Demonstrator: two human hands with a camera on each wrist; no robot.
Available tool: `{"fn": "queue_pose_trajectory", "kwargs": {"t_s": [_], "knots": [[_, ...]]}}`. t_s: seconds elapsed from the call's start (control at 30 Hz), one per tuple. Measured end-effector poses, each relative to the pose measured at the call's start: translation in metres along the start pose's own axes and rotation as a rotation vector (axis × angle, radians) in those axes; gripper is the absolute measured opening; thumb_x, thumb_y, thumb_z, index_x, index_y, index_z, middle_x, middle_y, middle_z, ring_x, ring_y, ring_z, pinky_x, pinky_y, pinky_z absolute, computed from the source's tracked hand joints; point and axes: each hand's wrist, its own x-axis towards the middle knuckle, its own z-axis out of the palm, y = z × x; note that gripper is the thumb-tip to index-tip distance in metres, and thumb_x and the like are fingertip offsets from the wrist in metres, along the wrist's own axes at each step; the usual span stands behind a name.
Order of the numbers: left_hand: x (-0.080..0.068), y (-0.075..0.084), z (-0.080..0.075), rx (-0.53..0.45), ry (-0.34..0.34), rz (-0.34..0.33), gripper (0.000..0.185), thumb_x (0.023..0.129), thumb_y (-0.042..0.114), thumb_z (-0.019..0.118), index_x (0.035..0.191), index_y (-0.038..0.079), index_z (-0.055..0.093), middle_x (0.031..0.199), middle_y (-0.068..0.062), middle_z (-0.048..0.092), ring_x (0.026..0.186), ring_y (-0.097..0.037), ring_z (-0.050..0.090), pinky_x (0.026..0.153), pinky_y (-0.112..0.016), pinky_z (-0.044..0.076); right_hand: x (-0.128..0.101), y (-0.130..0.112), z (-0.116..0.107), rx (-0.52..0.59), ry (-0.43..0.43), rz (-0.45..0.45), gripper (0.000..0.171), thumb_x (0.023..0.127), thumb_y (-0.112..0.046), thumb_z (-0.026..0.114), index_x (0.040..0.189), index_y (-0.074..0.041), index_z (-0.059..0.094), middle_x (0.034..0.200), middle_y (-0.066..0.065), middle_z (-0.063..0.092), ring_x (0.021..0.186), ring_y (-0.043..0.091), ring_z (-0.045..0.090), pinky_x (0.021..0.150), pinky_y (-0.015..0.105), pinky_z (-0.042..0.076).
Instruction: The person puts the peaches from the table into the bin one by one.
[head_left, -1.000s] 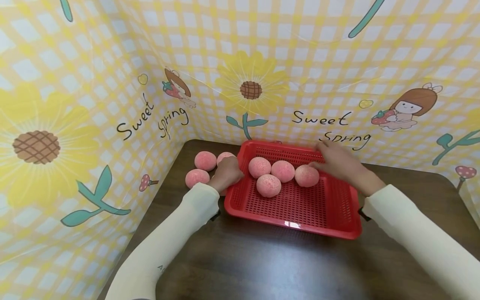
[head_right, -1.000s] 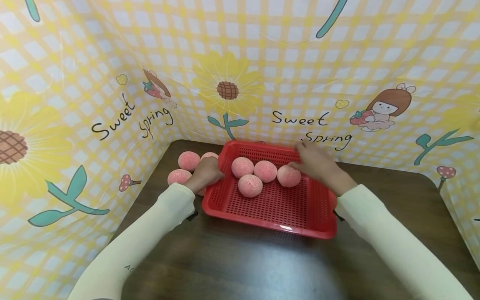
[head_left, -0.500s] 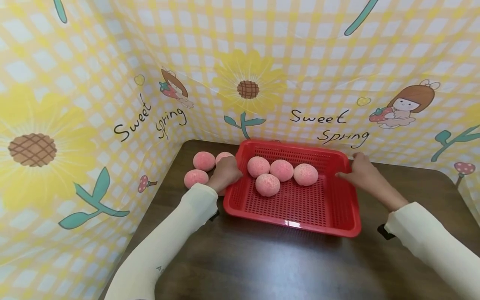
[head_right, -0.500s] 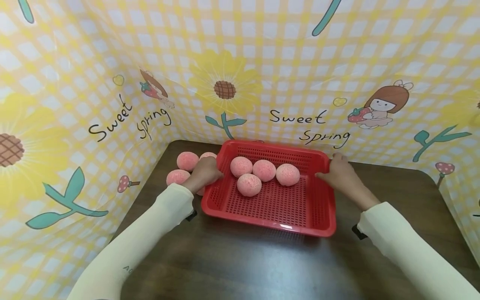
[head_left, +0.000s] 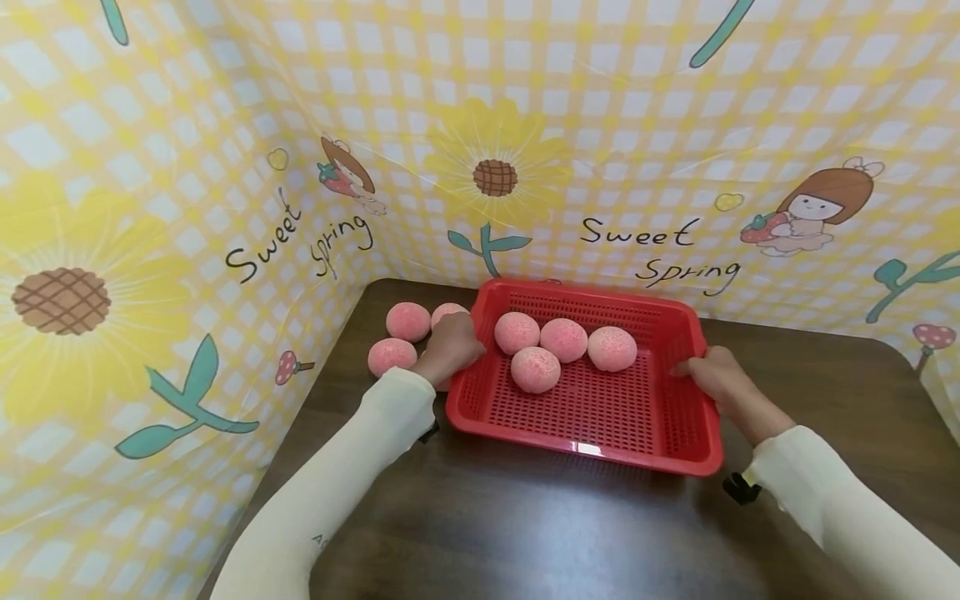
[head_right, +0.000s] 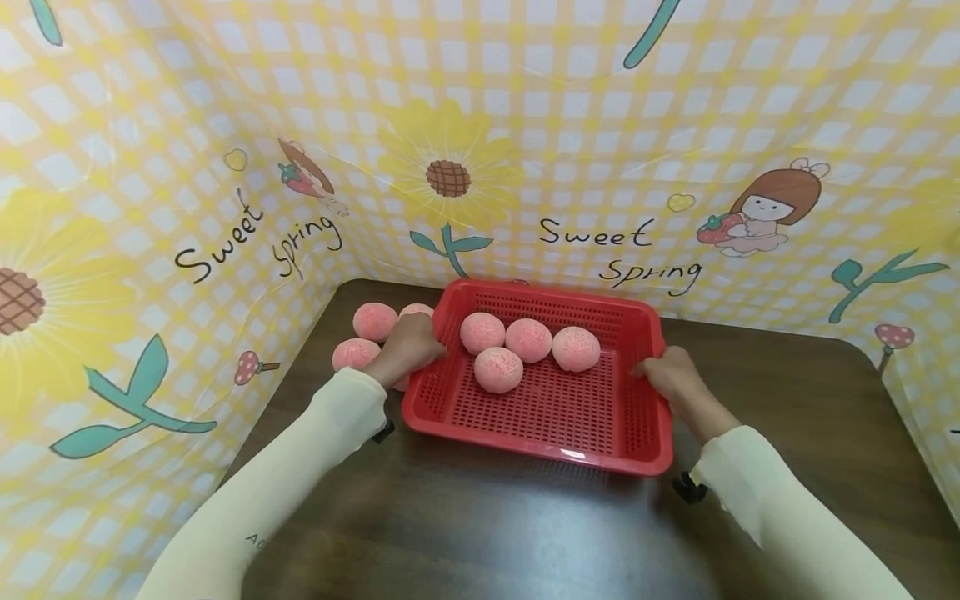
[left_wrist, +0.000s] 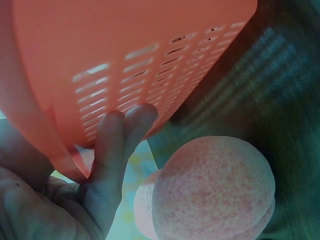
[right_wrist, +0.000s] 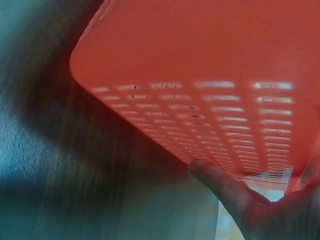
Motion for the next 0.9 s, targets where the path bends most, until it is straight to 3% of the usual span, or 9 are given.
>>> {"fn": "queue_pose_trajectory", "kwargs": {"t_s": [0.13,0.37,0.7,0.9], "knots": [[-0.0014,0.0003,-0.0016,0.038,0.010,-0.010,0.025,0.085,0.000,0.060,0.108,-0.002,0.068,0.097,-0.019,0.073,0.077,-0.026,0.075,0.071,-0.038,0.063,0.0006,-0.0009,0.0022,-0.056,0.038,-0.003,0.049,0.093,-0.006,0.055,0.133,0.019,0.043,0.109,0.031,0.070,0.076,0.025,0.077,0.070,0.044,0.064],[-0.0015,-0.0001,-0.0014,0.010,-0.012,-0.030,0.026,0.086,0.000,0.060,0.111,-0.003,0.069,0.098,-0.020,0.075,0.081,-0.030,0.076,0.071,-0.038,0.063,0.0013,0.0013,0.0048,-0.090,0.068,0.000,0.043,0.093,-0.007,0.054,0.127,0.018,0.046,0.100,0.027,0.071,0.072,0.023,0.076,0.068,0.042,0.064],[-0.0031,0.0007,-0.0008,-0.023,-0.027,0.027,0.026,0.087,0.000,0.059,0.110,-0.003,0.069,0.100,-0.022,0.075,0.085,-0.032,0.077,0.076,-0.039,0.063,0.0011,0.0004,0.0008,-0.142,0.093,-0.003,0.037,0.091,-0.007,0.055,0.117,0.019,0.050,0.089,0.023,0.072,0.066,0.022,0.075,0.064,0.040,0.063],[0.0004,0.0016,-0.0057,0.132,-0.025,0.046,0.015,0.089,0.010,0.069,0.103,0.003,0.070,0.089,-0.012,0.073,0.077,-0.022,0.072,0.076,-0.035,0.061,0.0002,0.0002,0.0007,-0.135,0.089,0.014,0.036,0.091,-0.007,0.055,0.116,0.018,0.051,0.087,0.021,0.071,0.066,0.022,0.075,0.064,0.040,0.063]]}}
